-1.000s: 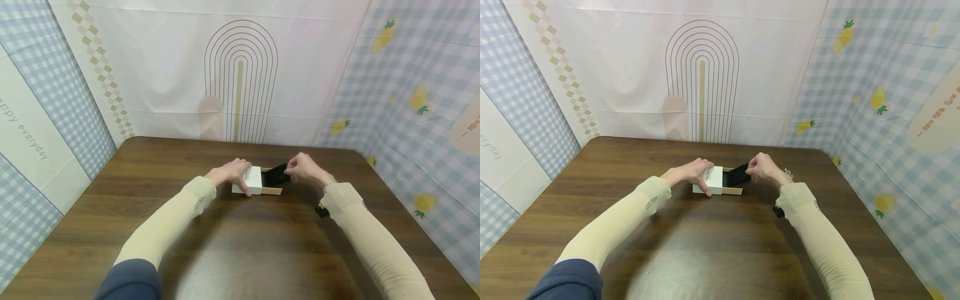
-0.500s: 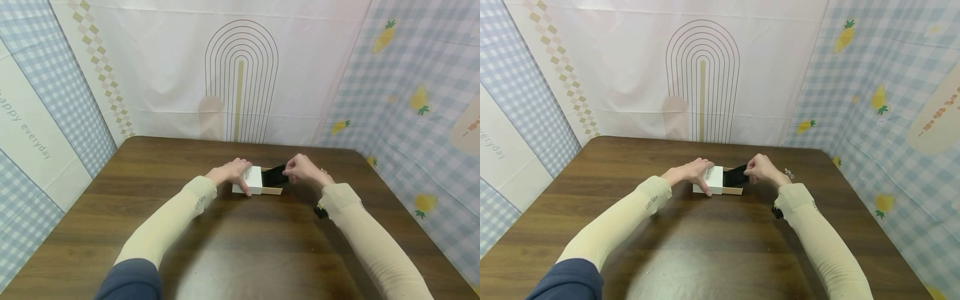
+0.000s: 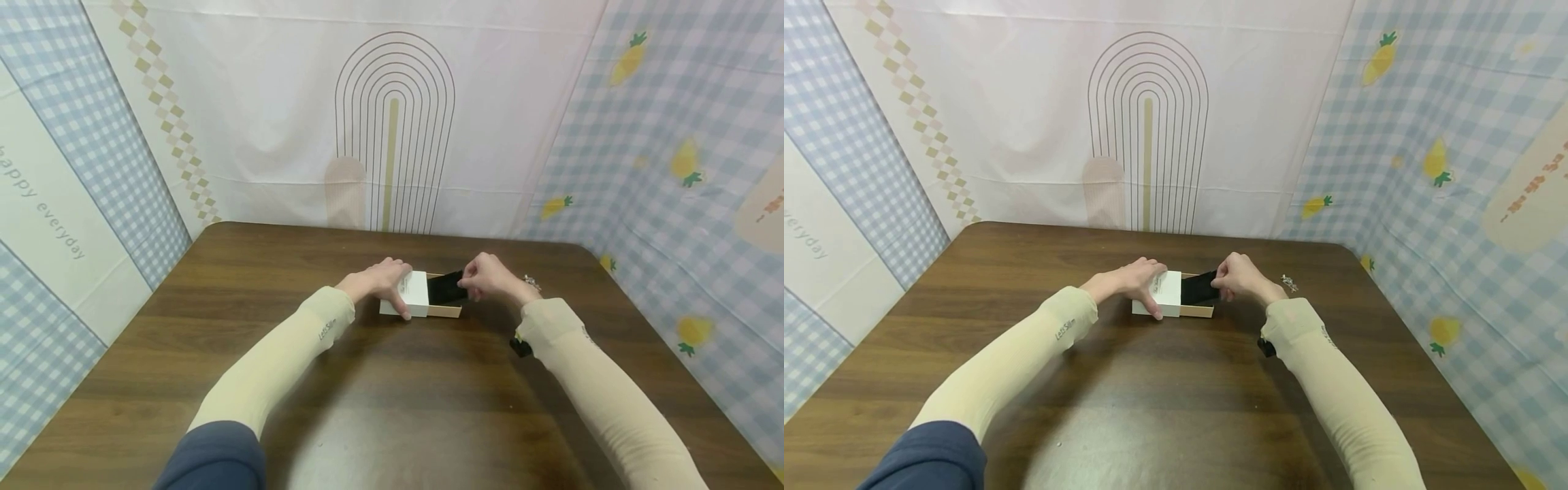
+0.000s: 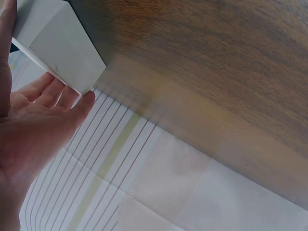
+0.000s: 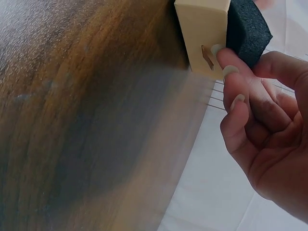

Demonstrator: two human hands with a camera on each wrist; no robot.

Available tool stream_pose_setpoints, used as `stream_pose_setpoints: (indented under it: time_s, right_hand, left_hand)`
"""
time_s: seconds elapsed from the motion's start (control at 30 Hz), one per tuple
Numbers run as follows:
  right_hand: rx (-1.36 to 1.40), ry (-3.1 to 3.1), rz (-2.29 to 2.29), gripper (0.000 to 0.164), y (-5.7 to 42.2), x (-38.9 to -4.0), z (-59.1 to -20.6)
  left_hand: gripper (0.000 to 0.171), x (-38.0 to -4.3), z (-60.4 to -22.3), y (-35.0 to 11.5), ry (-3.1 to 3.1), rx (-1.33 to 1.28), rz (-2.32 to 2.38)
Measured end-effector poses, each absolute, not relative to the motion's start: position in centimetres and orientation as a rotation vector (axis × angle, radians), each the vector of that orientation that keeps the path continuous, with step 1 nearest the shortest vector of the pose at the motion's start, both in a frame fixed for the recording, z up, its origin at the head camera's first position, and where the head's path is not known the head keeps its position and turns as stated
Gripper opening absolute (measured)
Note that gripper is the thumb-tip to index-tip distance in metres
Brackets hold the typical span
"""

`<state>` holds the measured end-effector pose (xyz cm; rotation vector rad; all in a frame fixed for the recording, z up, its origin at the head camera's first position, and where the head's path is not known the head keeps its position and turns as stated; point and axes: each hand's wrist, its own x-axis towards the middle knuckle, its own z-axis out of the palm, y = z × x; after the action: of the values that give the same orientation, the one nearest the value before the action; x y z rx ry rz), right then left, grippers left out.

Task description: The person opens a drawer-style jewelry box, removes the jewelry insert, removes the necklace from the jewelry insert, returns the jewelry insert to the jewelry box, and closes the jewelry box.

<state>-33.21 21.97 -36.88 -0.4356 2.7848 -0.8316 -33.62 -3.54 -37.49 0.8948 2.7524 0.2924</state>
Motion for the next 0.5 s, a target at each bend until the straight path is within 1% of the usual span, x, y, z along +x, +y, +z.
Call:
stream_pose_setpoints:
  time_s: [0.5]
  right_hand:
    - [-0.394,2.779,-0.834,0.023,21.4,-33.24,-37.2]
  left_hand:
    - [0.082,-33.62,-37.45,-3.6,2.754,0.911,0.288]
